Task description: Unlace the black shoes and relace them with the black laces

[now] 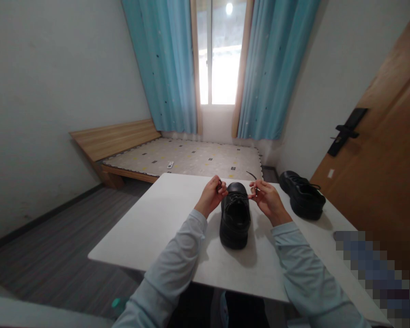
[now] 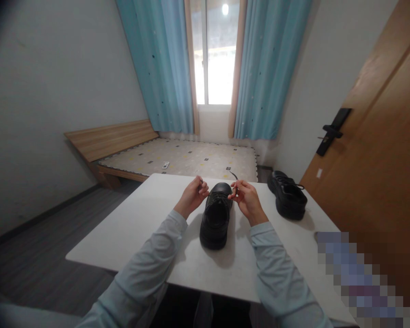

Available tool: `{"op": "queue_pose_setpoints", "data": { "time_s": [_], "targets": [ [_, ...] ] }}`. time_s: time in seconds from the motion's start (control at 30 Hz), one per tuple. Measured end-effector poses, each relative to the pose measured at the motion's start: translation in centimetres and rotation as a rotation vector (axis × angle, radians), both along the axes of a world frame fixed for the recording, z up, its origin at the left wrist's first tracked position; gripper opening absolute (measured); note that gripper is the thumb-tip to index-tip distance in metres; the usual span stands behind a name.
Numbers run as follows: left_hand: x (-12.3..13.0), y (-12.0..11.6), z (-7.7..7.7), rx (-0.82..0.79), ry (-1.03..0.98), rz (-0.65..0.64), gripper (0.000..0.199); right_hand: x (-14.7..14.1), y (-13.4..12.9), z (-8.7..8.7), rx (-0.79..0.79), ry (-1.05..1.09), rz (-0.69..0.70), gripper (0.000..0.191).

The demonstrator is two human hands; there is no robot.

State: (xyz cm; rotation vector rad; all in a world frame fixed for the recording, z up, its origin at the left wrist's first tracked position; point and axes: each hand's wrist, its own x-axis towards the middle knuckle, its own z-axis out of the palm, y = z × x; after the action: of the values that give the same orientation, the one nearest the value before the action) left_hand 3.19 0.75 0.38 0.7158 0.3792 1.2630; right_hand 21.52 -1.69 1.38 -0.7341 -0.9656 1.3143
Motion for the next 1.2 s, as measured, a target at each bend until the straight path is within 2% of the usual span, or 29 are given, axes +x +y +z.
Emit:
{"op": "queue_pose_setpoints", "data": {
  "time_s": [0.27, 0.53, 0.63, 0.8, 0.9, 0.97, 1.07, 1.13, 1.2],
  "targets": [
    [-0.4, 0.3, -0.5, 0.003, 0.036, -0.036, 0.031, 0.7, 0.5, -0.7, -0.097, -0.04, 0.075, 0.019],
    [-0.4, 0.3, -0.5, -0.034, 0.109, -0.043, 0.034, 0.9, 1.0, -1.6, -0.117, -0.055, 0.069, 0.019],
    [-0.2, 0.1, -0.6, 0.009, 0.193, -0.038, 0.037, 0.8, 1.2, -1.9, -0.15, -0.027, 0.039, 0.02],
    [0.2, 0.0, -0.7, 0.128, 0.338, 0.007, 0.041, 0.5, 1.1, -1.8, -0.11, -0.084, -0.006, 0.022],
    [0.2, 0.0, -0.4, 0.201, 0.456, 0.038, 0.039, 0.2, 1.0, -1.6, -0.099, -0.16, -0.119, 0.025],
    [0.0, -0.2, 0.0, 0.264, 0.544, 0.051, 0.037, 0.1, 1.0, -1.4, -0.059, -0.267, -0.301, 0.03],
    [-0.1, -0.6, 0.5, 0.357, 0.663, 0.083, 0.036, 0.2, 1.1, -1.1, 0.111, -0.505, -0.595, 0.035],
    [-0.2, -0.7, 0.6, 0.411, 0.715, 0.1, 0.035, 0.3, 1.0, -0.9, 0.251, -0.66, -0.643, 0.027],
    [-0.4, -0.8, 0.7, 0.468, 0.74, 0.089, 0.038, 0.1, 0.8, -0.5, 0.344, -0.785, -0.56, 0.016]
  ]
}}
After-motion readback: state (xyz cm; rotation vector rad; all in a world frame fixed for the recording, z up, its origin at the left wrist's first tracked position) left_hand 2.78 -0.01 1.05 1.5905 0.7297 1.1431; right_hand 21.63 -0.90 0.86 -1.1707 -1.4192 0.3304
